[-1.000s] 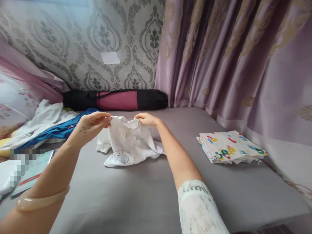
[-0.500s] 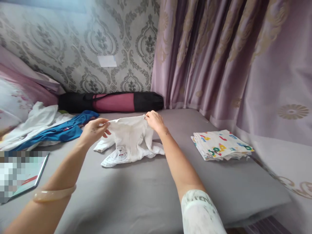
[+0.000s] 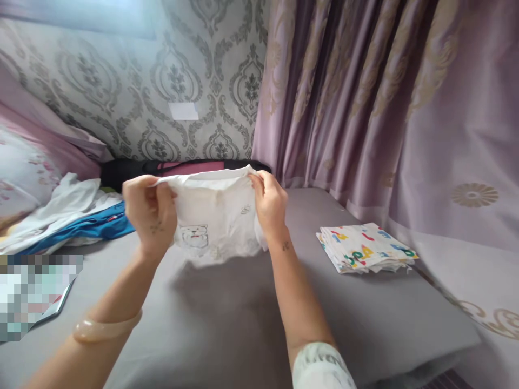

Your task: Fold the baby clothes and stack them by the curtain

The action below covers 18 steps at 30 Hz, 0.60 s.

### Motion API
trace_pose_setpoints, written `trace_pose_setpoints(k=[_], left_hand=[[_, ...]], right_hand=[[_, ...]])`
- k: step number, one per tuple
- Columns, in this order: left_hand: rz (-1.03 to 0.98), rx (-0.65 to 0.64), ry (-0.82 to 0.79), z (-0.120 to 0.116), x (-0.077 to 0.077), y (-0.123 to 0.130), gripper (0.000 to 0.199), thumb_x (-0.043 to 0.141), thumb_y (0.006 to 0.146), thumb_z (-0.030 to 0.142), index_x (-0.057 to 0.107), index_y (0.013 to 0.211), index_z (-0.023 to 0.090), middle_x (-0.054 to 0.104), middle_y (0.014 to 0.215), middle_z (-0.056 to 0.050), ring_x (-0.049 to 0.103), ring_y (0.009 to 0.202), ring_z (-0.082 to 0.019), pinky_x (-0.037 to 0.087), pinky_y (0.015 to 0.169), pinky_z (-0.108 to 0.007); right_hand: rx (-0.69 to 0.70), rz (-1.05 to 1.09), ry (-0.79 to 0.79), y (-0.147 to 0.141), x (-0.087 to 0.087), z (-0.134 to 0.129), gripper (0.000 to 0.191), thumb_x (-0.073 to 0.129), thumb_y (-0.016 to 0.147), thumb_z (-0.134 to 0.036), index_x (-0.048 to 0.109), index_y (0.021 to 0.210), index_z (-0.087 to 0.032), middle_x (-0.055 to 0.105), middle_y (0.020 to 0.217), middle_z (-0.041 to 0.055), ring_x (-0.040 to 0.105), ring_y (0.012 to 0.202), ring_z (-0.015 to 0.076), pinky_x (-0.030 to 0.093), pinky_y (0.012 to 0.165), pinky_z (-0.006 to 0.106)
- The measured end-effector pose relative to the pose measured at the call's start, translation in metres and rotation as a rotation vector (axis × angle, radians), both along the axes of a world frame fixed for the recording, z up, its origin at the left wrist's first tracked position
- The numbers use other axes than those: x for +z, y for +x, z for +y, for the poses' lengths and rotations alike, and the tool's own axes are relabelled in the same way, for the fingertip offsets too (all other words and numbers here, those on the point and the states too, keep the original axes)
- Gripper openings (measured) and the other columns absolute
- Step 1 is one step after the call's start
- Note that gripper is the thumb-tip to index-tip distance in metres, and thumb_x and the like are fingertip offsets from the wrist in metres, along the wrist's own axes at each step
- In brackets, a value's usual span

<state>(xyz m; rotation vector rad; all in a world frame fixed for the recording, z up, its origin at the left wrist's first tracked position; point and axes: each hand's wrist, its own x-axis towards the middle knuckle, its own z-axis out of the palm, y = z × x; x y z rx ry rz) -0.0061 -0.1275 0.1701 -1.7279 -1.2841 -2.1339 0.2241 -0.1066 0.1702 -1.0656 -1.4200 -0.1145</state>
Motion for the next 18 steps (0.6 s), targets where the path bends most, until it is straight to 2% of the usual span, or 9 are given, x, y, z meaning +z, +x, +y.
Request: trace_pose_setpoints(k=[1,3,6,9,11,13,18], left_hand=[[0.053,0.049,0.094,0.0,0.002,-0.002,0.011,0.052,0.093,0.031,0.054,0.099,0.022,0.057,0.102,-0.007,0.061,0.093,-0.017,0.053,0.078,-0.031],[0.184,0.08,0.18,0.002,0.006,-0.005,0.009,0.052,0.093,0.028,0.056,0.098,0.022,0.057,0.103,-0.007,0.058,0.099,-0.018,0.051,0.084,-0.033],[0.309,0.057,0.184,0.006,0.008,-0.007,0.011,0.051,0.094,0.027,0.06,0.097,0.022,0.055,0.103,-0.007,0.056,0.095,-0.017,0.05,0.082,-0.032],[0.298,0.129,0.214,0.007,0.009,-0.003,0.012,0.054,0.092,0.027,0.062,0.098,0.021,0.055,0.107,-0.009,0.053,0.102,-0.02,0.047,0.087,-0.036],[0.309,0.15,0.154,0.009,0.01,-0.001,0.011,0.055,0.091,0.028,0.063,0.094,0.021,0.059,0.107,-0.008,0.052,0.107,-0.023,0.04,0.097,-0.042],[0.326,0.119,0.017,0.014,0.011,-0.001,0.012,0.054,0.092,0.029,0.063,0.089,0.021,0.063,0.099,-0.006,0.054,0.103,-0.023,0.037,0.099,-0.044],[0.211,0.001,-0.24,0.033,0.009,-0.01,0.018,0.053,0.089,0.035,0.063,0.092,0.02,0.063,0.083,-0.002,0.058,0.075,-0.016,0.046,0.075,-0.03]], right_hand=[[-0.045,-0.039,0.09,0.002,0.005,-0.005,0.032,0.043,0.099,-0.046,0.061,0.114,-0.024,0.071,0.102,0.0064,0.069,0.096,0.0202,0.055,0.089,0.037],[-0.069,-0.155,0.191,0.009,0.012,-0.013,0.033,0.037,0.102,-0.038,0.059,0.122,-0.025,0.068,0.113,0.0074,0.065,0.107,0.0202,0.052,0.096,0.04],[-0.024,-0.321,0.218,0.019,0.012,-0.015,0.033,0.034,0.103,-0.03,0.062,0.119,-0.024,0.069,0.111,0.0071,0.064,0.107,0.0191,0.052,0.096,0.038],[-0.087,-0.262,0.243,0.028,0.008,-0.012,0.035,0.033,0.103,-0.028,0.063,0.118,-0.025,0.069,0.112,0.0074,0.063,0.109,0.0191,0.05,0.099,0.039],[-0.11,-0.247,0.229,0.031,0.006,-0.008,0.035,0.032,0.103,-0.03,0.064,0.116,-0.025,0.069,0.111,0.0074,0.064,0.108,0.0197,0.05,0.098,0.04],[-0.074,-0.294,0.176,0.033,0.004,-0.003,0.034,0.035,0.102,-0.031,0.066,0.113,-0.024,0.071,0.107,0.0069,0.066,0.103,0.0198,0.052,0.094,0.039],[-0.083,-0.179,0.118,0.033,-0.001,0.01,0.026,0.045,0.099,-0.035,0.066,0.112,-0.025,0.073,0.106,0.0041,0.068,0.1,0.0193,0.053,0.093,0.037]])
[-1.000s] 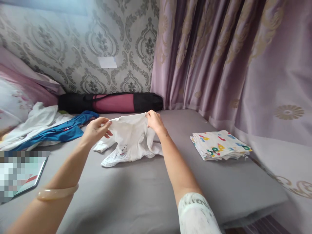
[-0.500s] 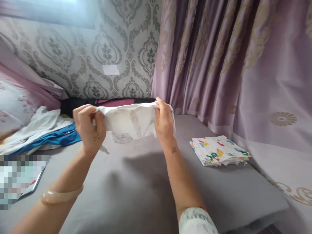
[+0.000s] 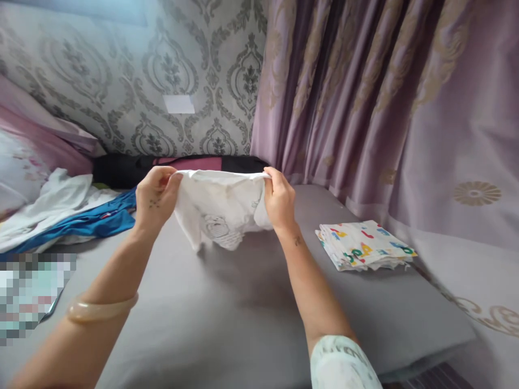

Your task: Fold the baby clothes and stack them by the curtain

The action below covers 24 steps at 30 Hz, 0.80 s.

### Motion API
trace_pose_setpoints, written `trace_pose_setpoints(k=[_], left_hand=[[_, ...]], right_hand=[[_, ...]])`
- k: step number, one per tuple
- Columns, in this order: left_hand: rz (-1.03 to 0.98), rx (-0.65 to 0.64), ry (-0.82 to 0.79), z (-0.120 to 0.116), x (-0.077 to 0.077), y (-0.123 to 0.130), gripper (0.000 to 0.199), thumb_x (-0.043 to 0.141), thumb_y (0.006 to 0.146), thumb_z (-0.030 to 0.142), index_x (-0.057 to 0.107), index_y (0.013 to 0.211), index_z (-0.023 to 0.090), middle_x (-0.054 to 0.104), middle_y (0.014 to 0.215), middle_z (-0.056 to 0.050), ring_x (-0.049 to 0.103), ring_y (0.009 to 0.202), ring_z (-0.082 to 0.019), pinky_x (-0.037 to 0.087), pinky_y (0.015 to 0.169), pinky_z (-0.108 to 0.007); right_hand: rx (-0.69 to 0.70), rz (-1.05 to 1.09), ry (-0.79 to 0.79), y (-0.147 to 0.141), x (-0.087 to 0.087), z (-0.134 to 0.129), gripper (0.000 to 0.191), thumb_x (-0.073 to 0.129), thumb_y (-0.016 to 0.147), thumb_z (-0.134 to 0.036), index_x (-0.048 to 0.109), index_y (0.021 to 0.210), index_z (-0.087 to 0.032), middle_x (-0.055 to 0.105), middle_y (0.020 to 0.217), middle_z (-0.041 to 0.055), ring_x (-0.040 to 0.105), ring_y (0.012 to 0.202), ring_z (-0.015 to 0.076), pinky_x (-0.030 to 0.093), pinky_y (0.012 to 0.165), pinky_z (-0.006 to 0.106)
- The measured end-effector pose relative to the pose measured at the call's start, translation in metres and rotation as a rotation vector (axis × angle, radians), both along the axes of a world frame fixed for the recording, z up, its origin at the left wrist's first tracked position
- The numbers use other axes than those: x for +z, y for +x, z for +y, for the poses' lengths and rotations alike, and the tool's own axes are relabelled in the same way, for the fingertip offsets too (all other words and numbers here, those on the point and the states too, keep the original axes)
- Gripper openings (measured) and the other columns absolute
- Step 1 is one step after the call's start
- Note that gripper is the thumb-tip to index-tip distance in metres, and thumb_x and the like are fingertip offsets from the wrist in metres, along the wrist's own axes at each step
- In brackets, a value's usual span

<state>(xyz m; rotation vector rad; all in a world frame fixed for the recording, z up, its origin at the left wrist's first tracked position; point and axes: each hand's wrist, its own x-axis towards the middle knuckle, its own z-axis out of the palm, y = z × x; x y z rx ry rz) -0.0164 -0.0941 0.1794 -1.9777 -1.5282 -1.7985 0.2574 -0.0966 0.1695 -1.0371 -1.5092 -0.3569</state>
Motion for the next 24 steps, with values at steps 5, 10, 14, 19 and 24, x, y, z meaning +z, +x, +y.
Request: trace_pose_setpoints(k=[5,10,14,19,24], left_hand=[[0.037,-0.022,-0.122,0.012,0.001,-0.004,0.019,0.061,0.08,0.039,0.068,0.082,0.021,0.065,0.074,-0.001,0.058,0.069,-0.016,0.047,0.069,-0.029],[0.068,0.071,-0.162,0.007,0.001,-0.003,0.018,0.061,0.078,0.037,0.068,0.076,0.021,0.067,0.078,-0.003,0.057,0.066,-0.017,0.049,0.071,-0.033],[-0.021,0.092,-0.097,-0.002,-0.001,0.0,0.013,0.06,0.078,0.033,0.065,0.075,0.021,0.064,0.076,-0.002,0.056,0.062,-0.016,0.049,0.06,-0.029],[-0.23,-0.002,-0.012,-0.03,0.008,0.011,0.01,0.058,0.086,0.03,0.06,0.084,0.021,0.057,0.069,0.002,0.054,0.055,-0.012,0.047,0.048,-0.025],[-0.269,0.237,0.449,-0.08,0.022,0.024,0.008,0.058,0.091,0.03,0.061,0.095,0.023,0.061,0.091,-0.004,0.061,0.085,-0.02,0.054,0.067,-0.037]], right_hand=[[0.035,0.123,0.037,-0.004,0.0,0.011,0.023,0.049,0.097,-0.033,0.069,0.102,-0.023,0.074,0.097,0.0041,0.07,0.091,0.0195,0.055,0.088,0.036],[0.002,0.081,0.198,-0.018,0.005,0.01,0.024,0.046,0.097,-0.027,0.069,0.102,-0.023,0.072,0.1,0.0058,0.066,0.097,0.019,0.052,0.093,0.037],[-0.035,0.008,0.242,-0.029,0.007,0.002,0.03,0.037,0.1,-0.025,0.065,0.11,-0.025,0.068,0.108,0.0068,0.061,0.108,0.0194,0.048,0.099,0.041],[-0.044,-0.034,0.236,-0.028,0.007,-0.016,0.034,0.032,0.1,-0.026,0.061,0.119,-0.025,0.064,0.113,0.0088,0.057,0.113,0.0227,0.044,0.101,0.048],[-0.195,-0.048,0.427,-0.025,0.017,-0.057,0.031,0.034,0.098,-0.025,0.06,0.115,-0.026,0.063,0.104,0.0076,0.061,0.103,0.0231,0.048,0.093,0.047]])
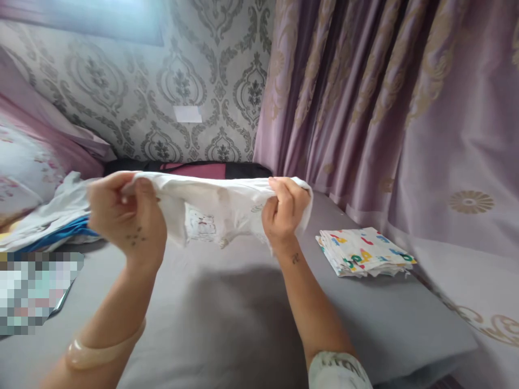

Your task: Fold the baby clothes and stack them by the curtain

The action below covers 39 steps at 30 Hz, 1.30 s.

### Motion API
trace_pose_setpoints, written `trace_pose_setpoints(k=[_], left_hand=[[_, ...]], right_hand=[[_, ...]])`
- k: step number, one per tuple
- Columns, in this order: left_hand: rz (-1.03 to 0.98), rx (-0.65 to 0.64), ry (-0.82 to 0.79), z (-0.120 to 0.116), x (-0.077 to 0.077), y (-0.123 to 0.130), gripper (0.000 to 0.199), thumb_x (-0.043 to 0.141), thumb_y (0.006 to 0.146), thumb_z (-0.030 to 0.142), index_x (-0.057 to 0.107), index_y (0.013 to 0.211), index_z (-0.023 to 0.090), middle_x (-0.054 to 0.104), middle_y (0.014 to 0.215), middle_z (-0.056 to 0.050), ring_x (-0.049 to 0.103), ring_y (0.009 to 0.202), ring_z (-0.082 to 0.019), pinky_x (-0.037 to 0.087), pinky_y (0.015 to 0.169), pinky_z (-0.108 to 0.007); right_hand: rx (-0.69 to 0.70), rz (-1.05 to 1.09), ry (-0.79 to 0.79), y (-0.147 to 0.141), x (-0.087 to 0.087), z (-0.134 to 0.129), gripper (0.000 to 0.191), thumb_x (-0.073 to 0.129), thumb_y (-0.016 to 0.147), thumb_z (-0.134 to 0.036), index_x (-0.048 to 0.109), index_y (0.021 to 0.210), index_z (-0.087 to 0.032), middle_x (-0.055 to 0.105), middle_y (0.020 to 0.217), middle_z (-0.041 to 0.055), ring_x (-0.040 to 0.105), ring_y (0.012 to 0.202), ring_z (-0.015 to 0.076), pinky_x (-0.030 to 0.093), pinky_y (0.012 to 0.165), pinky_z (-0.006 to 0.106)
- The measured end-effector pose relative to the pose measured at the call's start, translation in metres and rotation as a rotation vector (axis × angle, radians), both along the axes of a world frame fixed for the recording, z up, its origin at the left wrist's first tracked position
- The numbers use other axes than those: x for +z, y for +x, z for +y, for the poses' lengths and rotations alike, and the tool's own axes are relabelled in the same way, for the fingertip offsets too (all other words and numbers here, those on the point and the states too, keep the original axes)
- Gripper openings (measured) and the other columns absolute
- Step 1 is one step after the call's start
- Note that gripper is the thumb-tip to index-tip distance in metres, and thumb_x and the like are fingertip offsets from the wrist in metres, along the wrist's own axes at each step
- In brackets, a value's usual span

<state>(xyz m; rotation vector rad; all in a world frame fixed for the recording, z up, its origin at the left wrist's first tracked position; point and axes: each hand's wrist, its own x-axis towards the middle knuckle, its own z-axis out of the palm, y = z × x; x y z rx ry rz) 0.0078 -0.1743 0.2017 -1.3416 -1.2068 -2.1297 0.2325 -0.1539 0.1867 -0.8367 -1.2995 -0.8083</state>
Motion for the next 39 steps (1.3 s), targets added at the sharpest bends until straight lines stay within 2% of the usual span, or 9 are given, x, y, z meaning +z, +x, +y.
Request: trace_pose_setpoints(k=[4,6,9,12,16,19,22,26,39], left_hand=[[0.205,0.231,0.245,-0.028,0.008,-0.006,0.015,0.058,0.09,0.024,0.061,0.105,0.03,0.06,0.094,-0.004,0.058,0.096,-0.025,0.053,0.077,-0.047],[0.315,0.272,0.274,-0.032,0.008,-0.013,0.023,0.059,0.088,0.021,0.061,0.109,0.03,0.059,0.092,-0.005,0.058,0.094,-0.025,0.051,0.079,-0.048],[0.458,0.21,0.123,-0.021,-0.007,-0.023,0.024,0.06,0.087,0.02,0.061,0.11,0.028,0.06,0.096,-0.007,0.057,0.096,-0.025,0.05,0.083,-0.047],[0.52,0.13,-0.157,0.011,-0.042,-0.032,0.014,0.055,0.091,0.026,0.063,0.102,0.025,0.06,0.098,-0.009,0.056,0.095,-0.026,0.048,0.085,-0.044],[0.649,0.015,-0.672,0.07,-0.107,-0.041,0.024,0.042,0.093,0.027,0.064,0.088,0.019,0.059,0.09,-0.011,0.054,0.088,-0.026,0.046,0.08,-0.041],[0.673,-0.067,-0.997,0.106,-0.15,-0.043,0.025,0.04,0.092,0.025,0.064,0.089,0.018,0.059,0.092,-0.012,0.054,0.091,-0.026,0.045,0.081,-0.037],[0.665,-0.116,-1.117,0.128,-0.175,-0.044,0.026,0.039,0.09,0.022,0.064,0.093,0.015,0.06,0.096,-0.013,0.054,0.093,-0.026,0.044,0.084,-0.036],[0.654,-0.142,-1.157,0.146,-0.188,-0.047,0.028,0.039,0.089,0.022,0.065,0.096,0.013,0.06,0.094,-0.014,0.055,0.094,-0.026,0.043,0.086,-0.036],[0.629,-0.048,-1.109,0.214,-0.188,-0.045,0.029,0.039,0.091,0.023,0.065,0.1,0.014,0.06,0.101,-0.015,0.053,0.099,-0.028,0.042,0.085,-0.038]], right_hand=[[-0.122,-0.027,0.169,0.0,0.015,-0.037,0.025,0.044,0.094,-0.021,0.059,0.112,-0.031,0.065,0.097,0.0032,0.063,0.094,0.0226,0.05,0.086,0.045],[-0.126,-0.039,0.074,-0.001,0.019,-0.047,0.024,0.046,0.093,-0.021,0.059,0.109,-0.032,0.066,0.096,0.0024,0.063,0.093,0.0225,0.048,0.088,0.044],[-0.072,-0.064,-0.199,-0.003,0.008,-0.043,0.02,0.046,0.091,-0.018,0.061,0.1,-0.027,0.068,0.093,0.0024,0.064,0.092,0.0215,0.044,0.09,0.042],[-0.055,-0.132,-0.607,-0.004,-0.024,-0.015,0.017,0.048,0.087,-0.016,0.063,0.09,-0.023,0.068,0.086,0.0029,0.063,0.089,0.0209,0.042,0.087,0.037],[-0.071,-0.235,-1.274,-0.011,-0.08,0.042,0.026,0.043,0.087,-0.012,0.066,0.094,-0.022,0.071,0.097,0.0054,0.063,0.098,0.0205,0.039,0.085,0.031],[-0.079,-0.245,-1.523,-0.019,-0.114,0.077,0.03,0.041,0.091,-0.014,0.066,0.106,-0.021,0.07,0.111,0.0082,0.061,0.108,0.0219,0.038,0.087,0.031],[-0.072,-0.231,-1.588,-0.023,-0.133,0.098,0.033,0.039,0.092,-0.014,0.065,0.111,-0.02,0.068,0.116,0.0096,0.06,0.112,0.0225,0.037,0.09,0.032],[-0.031,-0.228,-1.598,-0.022,-0.145,0.115,0.03,0.045,0.092,-0.024,0.063,0.116,-0.02,0.066,0.121,0.0108,0.056,0.118,0.0243,0.037,0.094,0.033],[-0.113,-0.343,-1.499,-0.03,-0.15,0.185,0.028,0.041,0.099,-0.027,0.063,0.111,-0.017,0.064,0.118,0.0124,0.055,0.115,0.0236,0.031,0.095,0.034]])
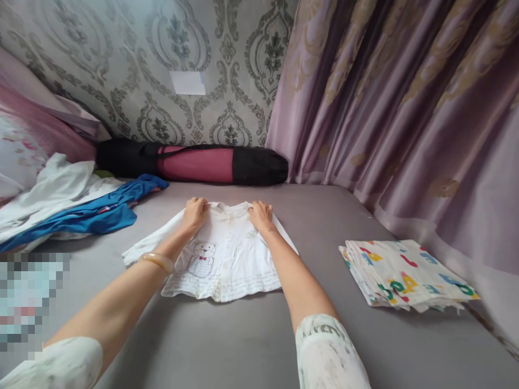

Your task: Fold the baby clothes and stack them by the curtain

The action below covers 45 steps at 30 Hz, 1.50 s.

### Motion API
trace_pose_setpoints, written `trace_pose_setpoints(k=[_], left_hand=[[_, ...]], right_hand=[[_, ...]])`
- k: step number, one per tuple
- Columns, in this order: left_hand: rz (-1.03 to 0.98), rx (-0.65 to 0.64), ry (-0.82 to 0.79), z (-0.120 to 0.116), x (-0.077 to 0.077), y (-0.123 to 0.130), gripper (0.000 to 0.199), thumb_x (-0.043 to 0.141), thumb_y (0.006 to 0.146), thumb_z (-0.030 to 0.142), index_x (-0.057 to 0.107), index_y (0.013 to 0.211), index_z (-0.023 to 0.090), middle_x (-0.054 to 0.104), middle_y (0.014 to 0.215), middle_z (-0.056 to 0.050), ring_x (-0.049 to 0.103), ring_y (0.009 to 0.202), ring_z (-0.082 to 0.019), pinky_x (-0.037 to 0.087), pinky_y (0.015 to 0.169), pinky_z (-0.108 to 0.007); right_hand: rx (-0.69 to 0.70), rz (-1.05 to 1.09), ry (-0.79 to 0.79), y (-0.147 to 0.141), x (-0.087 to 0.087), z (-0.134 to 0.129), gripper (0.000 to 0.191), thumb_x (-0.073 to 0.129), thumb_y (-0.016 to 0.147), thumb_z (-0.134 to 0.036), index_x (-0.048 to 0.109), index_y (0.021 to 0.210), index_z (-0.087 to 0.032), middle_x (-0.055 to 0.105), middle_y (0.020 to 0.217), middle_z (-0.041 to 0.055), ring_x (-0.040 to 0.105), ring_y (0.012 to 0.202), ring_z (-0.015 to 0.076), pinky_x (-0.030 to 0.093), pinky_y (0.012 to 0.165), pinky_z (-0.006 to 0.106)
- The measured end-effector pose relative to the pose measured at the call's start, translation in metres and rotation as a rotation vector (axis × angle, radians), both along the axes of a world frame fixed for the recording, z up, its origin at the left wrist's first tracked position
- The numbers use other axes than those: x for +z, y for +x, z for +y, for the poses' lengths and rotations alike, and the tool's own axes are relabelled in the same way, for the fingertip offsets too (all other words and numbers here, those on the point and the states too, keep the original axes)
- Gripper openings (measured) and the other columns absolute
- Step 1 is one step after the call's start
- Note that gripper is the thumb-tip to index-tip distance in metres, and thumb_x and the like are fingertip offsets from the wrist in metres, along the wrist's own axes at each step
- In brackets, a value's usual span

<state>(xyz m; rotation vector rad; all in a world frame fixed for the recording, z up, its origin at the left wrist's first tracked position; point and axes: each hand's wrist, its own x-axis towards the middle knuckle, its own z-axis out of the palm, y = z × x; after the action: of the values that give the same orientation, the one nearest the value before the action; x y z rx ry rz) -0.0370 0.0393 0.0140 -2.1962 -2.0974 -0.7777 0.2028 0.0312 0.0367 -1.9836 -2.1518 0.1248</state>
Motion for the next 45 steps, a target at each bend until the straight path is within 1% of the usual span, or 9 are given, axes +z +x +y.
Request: trace_pose_setpoints(k=[8,13,17,23,27,30,33,38,45], left_hand=[[0.066,-0.039,-0.12,0.018,-0.006,-0.001,0.023,0.05,0.085,0.031,0.069,0.085,0.019,0.068,0.101,-0.015,0.046,0.103,-0.034,0.034,0.086,-0.045],[0.086,-0.136,-0.208,0.034,-0.004,0.008,0.027,0.048,0.09,0.037,0.068,0.093,0.02,0.069,0.103,-0.013,0.053,0.103,-0.032,0.036,0.086,-0.041],[0.101,-0.217,-0.099,0.045,-0.011,0.013,0.025,0.046,0.092,0.029,0.062,0.102,0.013,0.067,0.102,-0.015,0.057,0.101,-0.027,0.038,0.087,-0.034],[0.226,-0.18,-0.135,0.037,-0.016,0.012,0.035,0.037,0.097,0.036,0.057,0.116,0.013,0.062,0.117,-0.016,0.054,0.108,-0.03,0.04,0.088,-0.039],[0.266,-0.141,-0.107,0.031,-0.006,0.019,0.044,0.037,0.097,0.037,0.049,0.132,0.013,0.056,0.128,-0.019,0.049,0.116,-0.034,0.038,0.091,-0.045],[0.247,-0.253,-0.105,0.024,0.006,0.039,0.038,0.038,0.096,0.03,0.053,0.127,0.017,0.059,0.126,-0.015,0.051,0.115,-0.032,0.039,0.091,-0.044],[0.19,-0.421,-0.091,0.015,0.011,0.073,0.032,0.039,0.095,0.025,0.059,0.118,0.02,0.063,0.121,-0.011,0.054,0.112,-0.029,0.04,0.091,-0.044],[0.056,-0.65,-0.119,0.004,-0.008,0.133,0.031,0.04,0.091,0.014,0.061,0.113,0.016,0.066,0.119,-0.012,0.058,0.113,-0.025,0.043,0.097,-0.039],[-0.052,-0.633,-0.009,-0.002,-0.04,0.154,0.037,0.035,0.094,0.018,0.057,0.123,0.01,0.06,0.129,-0.017,0.055,0.121,-0.024,0.04,0.107,-0.037]], right_hand=[[0.069,-0.01,-0.02,0.006,-0.004,0.019,0.03,0.051,0.094,-0.039,0.069,0.11,-0.022,0.059,0.127,0.0118,0.047,0.121,0.0291,0.029,0.099,0.042],[0.056,0.14,-0.121,0.005,-0.004,0.033,0.035,0.046,0.096,-0.045,0.067,0.116,-0.024,0.066,0.121,0.0083,0.05,0.12,0.0291,0.031,0.098,0.041],[0.008,0.17,-0.076,0.003,-0.014,0.039,0.031,0.045,0.099,-0.039,0.067,0.112,-0.023,0.068,0.119,0.0075,0.055,0.116,0.0253,0.032,0.098,0.038],[0.003,0.281,-0.101,0.014,-0.013,0.038,0.033,0.052,0.096,-0.042,0.063,0.118,-0.021,0.064,0.124,0.0093,0.055,0.117,0.0219,0.036,0.096,0.03],[-0.049,0.37,-0.137,0.063,0.003,0.015,0.039,0.037,0.101,-0.039,0.068,0.103,-0.014,0.07,0.102,0.0092,0.062,0.092,0.0175,0.042,0.078,0.024],[-0.082,0.272,-0.197,0.111,0.006,-0.024,0.038,0.042,0.097,-0.036,0.068,0.082,-0.013,0.066,0.072,0.0034,0.057,0.067,0.0145,0.037,0.062,0.023],[-0.118,0.231,-0.291,0.141,0.004,-0.068,0.034,0.05,0.092,-0.039,0.068,0.077,-0.014,0.062,0.062,-0.0004,0.053,0.059,0.0123,0.034,0.055,0.022],[-0.162,0.214,-0.323,0.141,0.005,-0.112,0.022,0.068,0.078,-0.039,0.067,0.078,-0.017,0.066,0.07,0.0,0.057,0.063,0.0123,0.034,0.054,0.021],[-0.166,0.409,-0.315,0.141,0.004,-0.102,0.007,0.066,0.068,-0.022,0.062,0.071,-0.017,0.057,0.061,-0.0046,0.05,0.058,0.01,0.031,0.05,0.019]])
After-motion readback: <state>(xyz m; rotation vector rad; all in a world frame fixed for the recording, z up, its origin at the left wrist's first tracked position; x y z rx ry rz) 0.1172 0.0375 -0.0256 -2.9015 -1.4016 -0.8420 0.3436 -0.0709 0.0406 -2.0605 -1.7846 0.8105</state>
